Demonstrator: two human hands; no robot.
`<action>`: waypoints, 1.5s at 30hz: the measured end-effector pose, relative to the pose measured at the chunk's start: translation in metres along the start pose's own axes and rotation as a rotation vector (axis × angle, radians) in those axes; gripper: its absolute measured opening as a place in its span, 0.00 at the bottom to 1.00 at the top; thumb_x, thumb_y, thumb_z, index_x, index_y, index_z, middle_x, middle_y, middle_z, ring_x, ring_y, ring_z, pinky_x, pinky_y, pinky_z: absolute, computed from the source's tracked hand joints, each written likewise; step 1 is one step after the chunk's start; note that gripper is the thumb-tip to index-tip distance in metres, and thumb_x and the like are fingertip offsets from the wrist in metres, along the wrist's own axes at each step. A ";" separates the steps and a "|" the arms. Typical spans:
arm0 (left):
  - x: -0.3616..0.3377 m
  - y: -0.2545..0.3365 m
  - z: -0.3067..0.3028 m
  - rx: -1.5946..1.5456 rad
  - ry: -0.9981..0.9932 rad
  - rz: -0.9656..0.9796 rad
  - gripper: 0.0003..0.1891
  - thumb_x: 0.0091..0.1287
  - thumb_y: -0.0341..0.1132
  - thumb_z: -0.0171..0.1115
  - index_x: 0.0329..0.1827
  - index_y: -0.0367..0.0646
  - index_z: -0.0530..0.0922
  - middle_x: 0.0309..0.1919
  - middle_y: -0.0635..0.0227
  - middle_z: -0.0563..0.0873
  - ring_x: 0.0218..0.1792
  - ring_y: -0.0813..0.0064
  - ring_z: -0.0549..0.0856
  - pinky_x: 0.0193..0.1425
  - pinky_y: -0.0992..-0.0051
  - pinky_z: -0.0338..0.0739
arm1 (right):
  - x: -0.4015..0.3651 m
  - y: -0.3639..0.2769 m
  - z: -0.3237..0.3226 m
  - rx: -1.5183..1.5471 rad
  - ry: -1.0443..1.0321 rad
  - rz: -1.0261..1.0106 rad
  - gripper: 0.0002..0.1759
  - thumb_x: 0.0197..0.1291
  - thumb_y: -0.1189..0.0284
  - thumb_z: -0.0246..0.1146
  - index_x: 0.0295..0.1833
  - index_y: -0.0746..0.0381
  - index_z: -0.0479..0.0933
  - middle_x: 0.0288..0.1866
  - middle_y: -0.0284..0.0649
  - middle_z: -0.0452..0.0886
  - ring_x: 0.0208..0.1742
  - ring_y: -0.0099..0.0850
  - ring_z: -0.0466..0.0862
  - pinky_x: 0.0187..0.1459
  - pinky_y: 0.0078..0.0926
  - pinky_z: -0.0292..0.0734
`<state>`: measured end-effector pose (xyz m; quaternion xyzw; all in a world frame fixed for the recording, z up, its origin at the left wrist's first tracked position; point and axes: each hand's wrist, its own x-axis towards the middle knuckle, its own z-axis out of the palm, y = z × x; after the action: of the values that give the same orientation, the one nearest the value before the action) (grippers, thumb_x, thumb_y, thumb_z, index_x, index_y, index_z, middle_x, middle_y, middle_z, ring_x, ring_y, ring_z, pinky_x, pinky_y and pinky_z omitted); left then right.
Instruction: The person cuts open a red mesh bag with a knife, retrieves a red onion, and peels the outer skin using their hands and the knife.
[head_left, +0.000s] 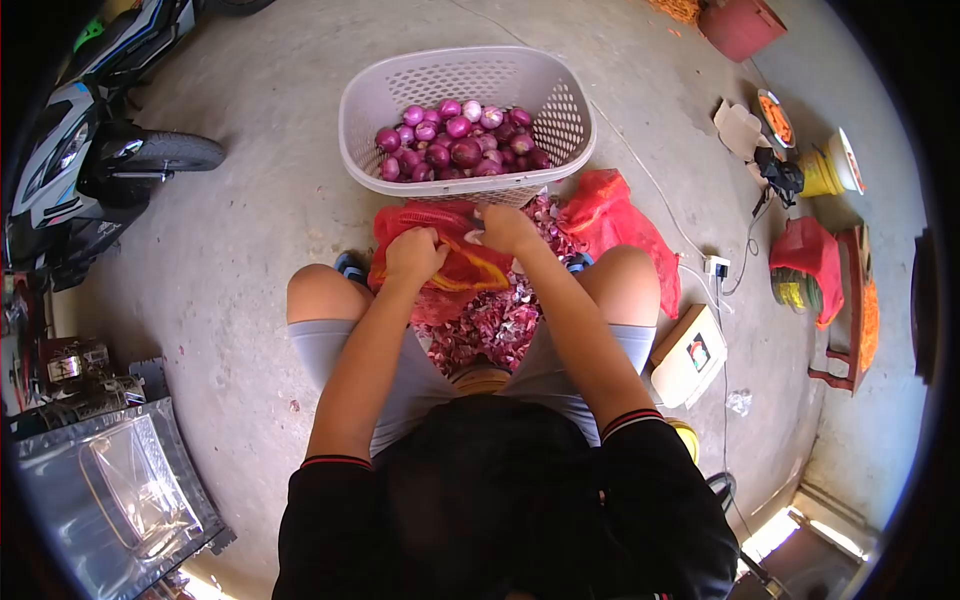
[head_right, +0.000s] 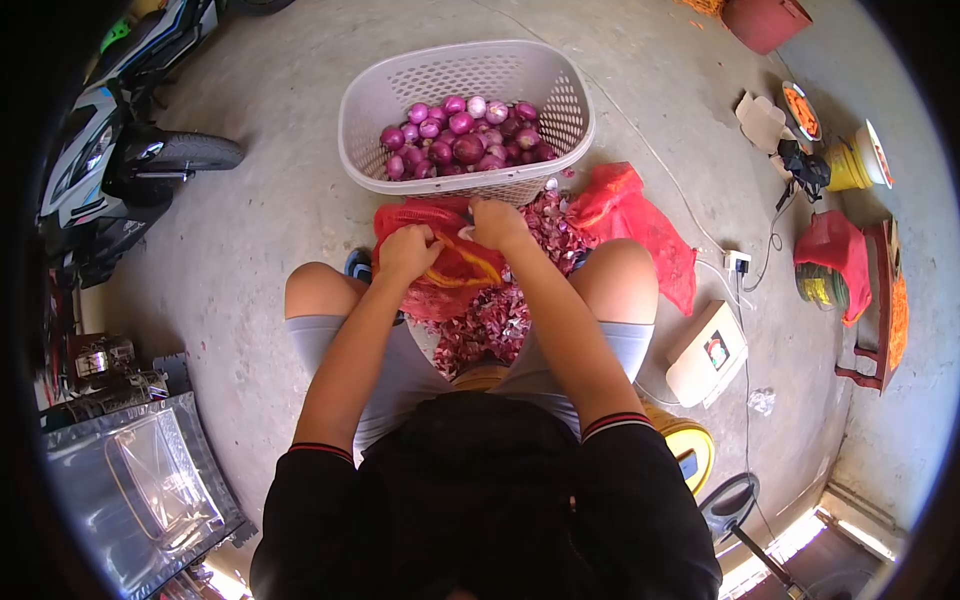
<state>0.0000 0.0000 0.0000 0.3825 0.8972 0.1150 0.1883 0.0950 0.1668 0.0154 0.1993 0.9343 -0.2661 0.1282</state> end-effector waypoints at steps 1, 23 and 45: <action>0.001 -0.001 0.003 -0.047 0.046 -0.007 0.17 0.61 0.51 0.59 0.36 0.45 0.81 0.32 0.53 0.85 0.38 0.52 0.85 0.43 0.55 0.78 | -0.004 -0.001 -0.011 0.027 0.014 -0.001 0.31 0.51 0.57 0.69 0.58 0.61 0.73 0.51 0.53 0.80 0.53 0.46 0.80 0.54 0.40 0.74; 0.015 0.017 -0.035 -1.148 0.338 0.232 0.10 0.64 0.30 0.65 0.46 0.36 0.79 0.30 0.70 0.84 0.28 0.85 0.80 0.34 0.83 0.75 | -0.046 -0.007 -0.071 0.258 0.207 -0.291 0.17 0.59 0.78 0.59 0.55 0.66 0.72 0.40 0.38 0.81 0.39 0.28 0.81 0.42 0.27 0.75; 0.010 0.013 -0.053 -1.262 0.218 0.178 0.09 0.68 0.39 0.62 0.38 0.43 0.80 0.31 0.72 0.85 0.32 0.85 0.80 0.36 0.83 0.69 | -0.044 -0.010 -0.069 0.253 0.284 -0.128 0.15 0.49 0.65 0.63 0.42 0.60 0.81 0.37 0.51 0.82 0.41 0.49 0.82 0.45 0.42 0.75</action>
<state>-0.0203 0.0131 0.0495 0.2571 0.6360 0.6739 0.2744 0.1210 0.1835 0.0917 0.1897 0.9130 -0.3580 -0.0482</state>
